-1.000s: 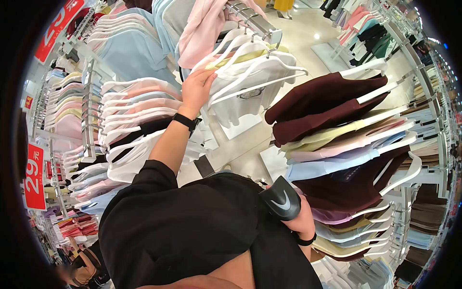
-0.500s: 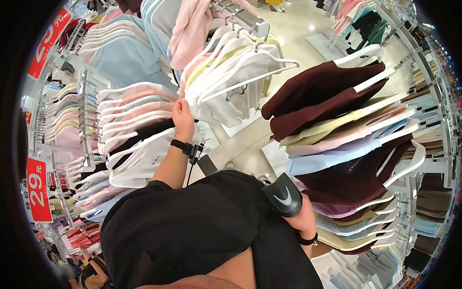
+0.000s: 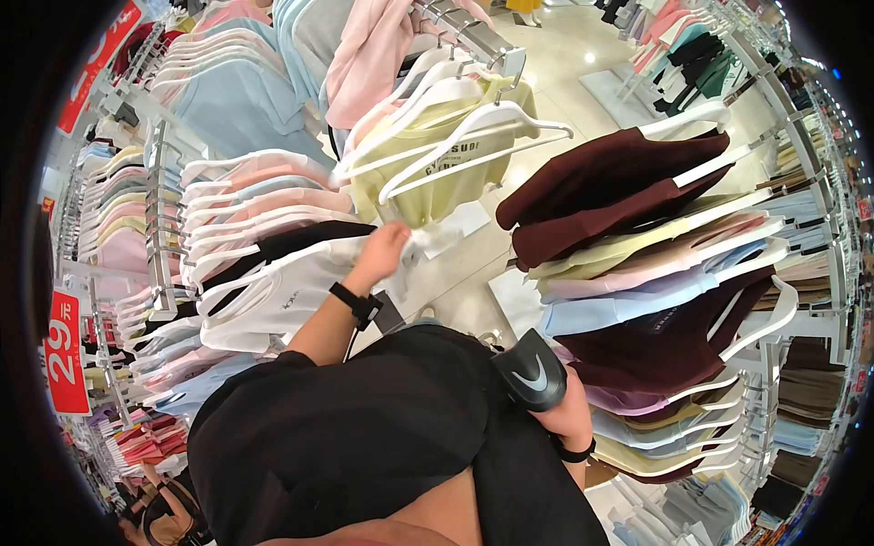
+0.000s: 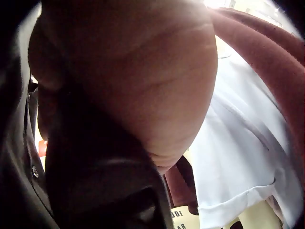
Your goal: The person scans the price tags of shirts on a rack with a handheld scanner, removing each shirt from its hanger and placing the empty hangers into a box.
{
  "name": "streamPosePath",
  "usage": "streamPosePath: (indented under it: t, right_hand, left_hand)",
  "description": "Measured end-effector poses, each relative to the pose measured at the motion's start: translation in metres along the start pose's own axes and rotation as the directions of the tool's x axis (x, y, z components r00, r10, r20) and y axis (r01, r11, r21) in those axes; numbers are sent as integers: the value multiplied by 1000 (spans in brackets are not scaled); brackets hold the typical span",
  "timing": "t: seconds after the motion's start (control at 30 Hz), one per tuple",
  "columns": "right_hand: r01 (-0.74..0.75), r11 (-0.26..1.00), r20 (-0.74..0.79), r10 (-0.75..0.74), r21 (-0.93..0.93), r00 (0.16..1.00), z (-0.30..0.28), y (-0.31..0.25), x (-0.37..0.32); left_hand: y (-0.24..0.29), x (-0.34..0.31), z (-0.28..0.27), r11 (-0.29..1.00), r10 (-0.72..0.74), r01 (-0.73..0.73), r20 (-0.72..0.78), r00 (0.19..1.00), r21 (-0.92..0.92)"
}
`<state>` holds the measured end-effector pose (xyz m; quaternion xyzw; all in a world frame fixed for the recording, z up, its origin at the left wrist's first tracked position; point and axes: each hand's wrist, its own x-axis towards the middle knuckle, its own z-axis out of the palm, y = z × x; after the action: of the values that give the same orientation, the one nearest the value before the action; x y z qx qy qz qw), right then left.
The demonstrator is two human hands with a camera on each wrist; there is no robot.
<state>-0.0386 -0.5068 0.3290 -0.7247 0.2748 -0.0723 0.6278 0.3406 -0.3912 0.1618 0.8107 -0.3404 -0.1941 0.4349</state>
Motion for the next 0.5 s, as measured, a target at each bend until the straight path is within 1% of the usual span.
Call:
streamPosePath:
  t: [0.03,0.1,0.13,0.17,0.2,0.23,0.27,0.3,0.4,0.5]
  right_hand:
    - [22,1000,-2,-22,18,1000,4,-10,2]
    - [31,992,14,-33,120,999,7,-13,4]
    - [35,985,22,-40,170,999,9,-14,5]
    - [29,986,42,-37,164,998,11,-16,7]
    - [23,987,63,-33,158,997,13,-18,9]
    - [128,989,96,-135,76,986,14,-17,14]
    - [237,972,129,-235,2,963,15,-15,20]
    - [173,983,172,-180,58,968,17,-8,21]
    - [-49,963,283,-29,265,959,20,-3,22]
    - [8,997,381,-38,79,924,6,-7,26]
  left_hand:
    - [13,-10,-2,996,82,-85,104,991,25]
    - [50,-28,-6,993,114,-112,248,962,-21]
    - [79,-38,-15,989,143,-126,330,933,-73]
    - [110,-48,-25,983,175,-135,407,896,-125]
    - [135,-56,-30,960,250,-158,451,857,-232]
    - [158,-61,-35,925,327,-172,482,813,-338]
    - [180,-62,-41,915,359,-166,552,753,-368]
    - [196,-63,-43,904,390,-158,615,685,-398]
    - [219,-64,-34,749,490,22,576,654,-662]
    - [204,-53,-26,641,611,-5,507,609,-767]
